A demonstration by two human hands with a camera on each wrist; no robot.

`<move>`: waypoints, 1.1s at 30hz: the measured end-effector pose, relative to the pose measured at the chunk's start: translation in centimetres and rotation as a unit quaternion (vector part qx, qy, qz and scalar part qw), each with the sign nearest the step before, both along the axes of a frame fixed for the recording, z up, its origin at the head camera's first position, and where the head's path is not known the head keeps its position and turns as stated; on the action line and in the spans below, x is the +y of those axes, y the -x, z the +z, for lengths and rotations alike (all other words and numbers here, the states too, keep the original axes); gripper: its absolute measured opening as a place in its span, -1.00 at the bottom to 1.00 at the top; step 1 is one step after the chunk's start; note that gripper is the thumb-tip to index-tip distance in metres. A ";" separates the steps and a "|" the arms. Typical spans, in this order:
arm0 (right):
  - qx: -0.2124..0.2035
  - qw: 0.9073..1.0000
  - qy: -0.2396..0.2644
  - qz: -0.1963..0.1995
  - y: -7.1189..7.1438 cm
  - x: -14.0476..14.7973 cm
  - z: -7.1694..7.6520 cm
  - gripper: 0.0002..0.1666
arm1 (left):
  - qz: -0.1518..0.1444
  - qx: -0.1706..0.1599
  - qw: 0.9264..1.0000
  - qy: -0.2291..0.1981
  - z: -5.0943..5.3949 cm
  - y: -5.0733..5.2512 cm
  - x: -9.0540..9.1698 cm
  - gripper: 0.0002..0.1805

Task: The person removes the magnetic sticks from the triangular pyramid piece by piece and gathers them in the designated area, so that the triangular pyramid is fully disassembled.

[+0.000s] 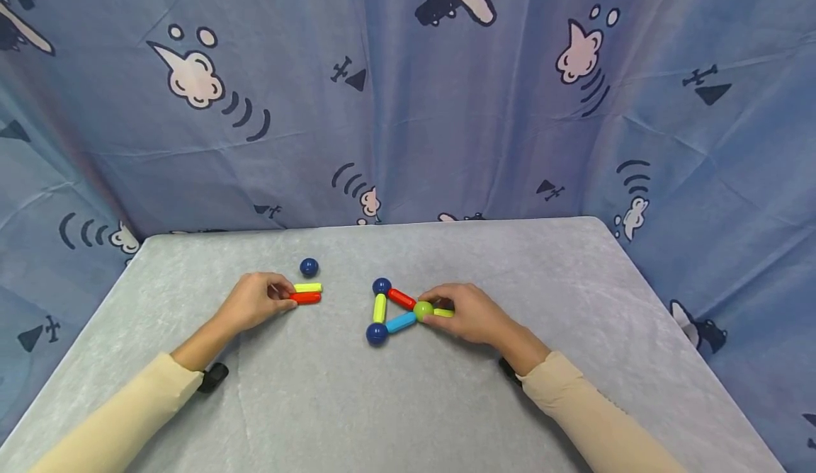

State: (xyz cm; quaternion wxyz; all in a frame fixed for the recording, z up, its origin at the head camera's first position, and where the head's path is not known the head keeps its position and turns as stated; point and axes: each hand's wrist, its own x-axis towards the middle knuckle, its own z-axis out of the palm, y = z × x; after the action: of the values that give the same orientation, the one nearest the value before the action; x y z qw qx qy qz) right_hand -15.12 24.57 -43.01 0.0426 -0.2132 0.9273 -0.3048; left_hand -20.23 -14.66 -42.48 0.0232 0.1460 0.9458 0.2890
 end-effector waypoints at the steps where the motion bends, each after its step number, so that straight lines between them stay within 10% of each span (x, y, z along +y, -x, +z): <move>1: -0.001 1.000 -0.001 -0.001 0.0 0.0 0.0 -0.61 | 0.001 0.000 1.000 0.001 0.0 0.0 0.0 -0.85; 23: -0.003 1.000 -0.002 0.001 0.0 -0.1 -0.1 -0.61 | 0.007 -0.004 1.000 -0.018 -0.2 0.0 -0.4 -0.84; 33: -0.007 1.000 -0.019 0.021 0.3 -0.1 0.3 -0.60 | 0.004 0.028 1.000 0.008 1.6 -1.0 0.7 -0.83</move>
State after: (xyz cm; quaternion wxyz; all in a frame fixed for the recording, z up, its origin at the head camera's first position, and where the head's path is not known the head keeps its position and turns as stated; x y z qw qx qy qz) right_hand -15.43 24.45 -42.73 0.0592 -0.2300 0.9277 -0.2880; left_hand -19.23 -13.98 -40.92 -0.0036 0.1506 0.9489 0.2774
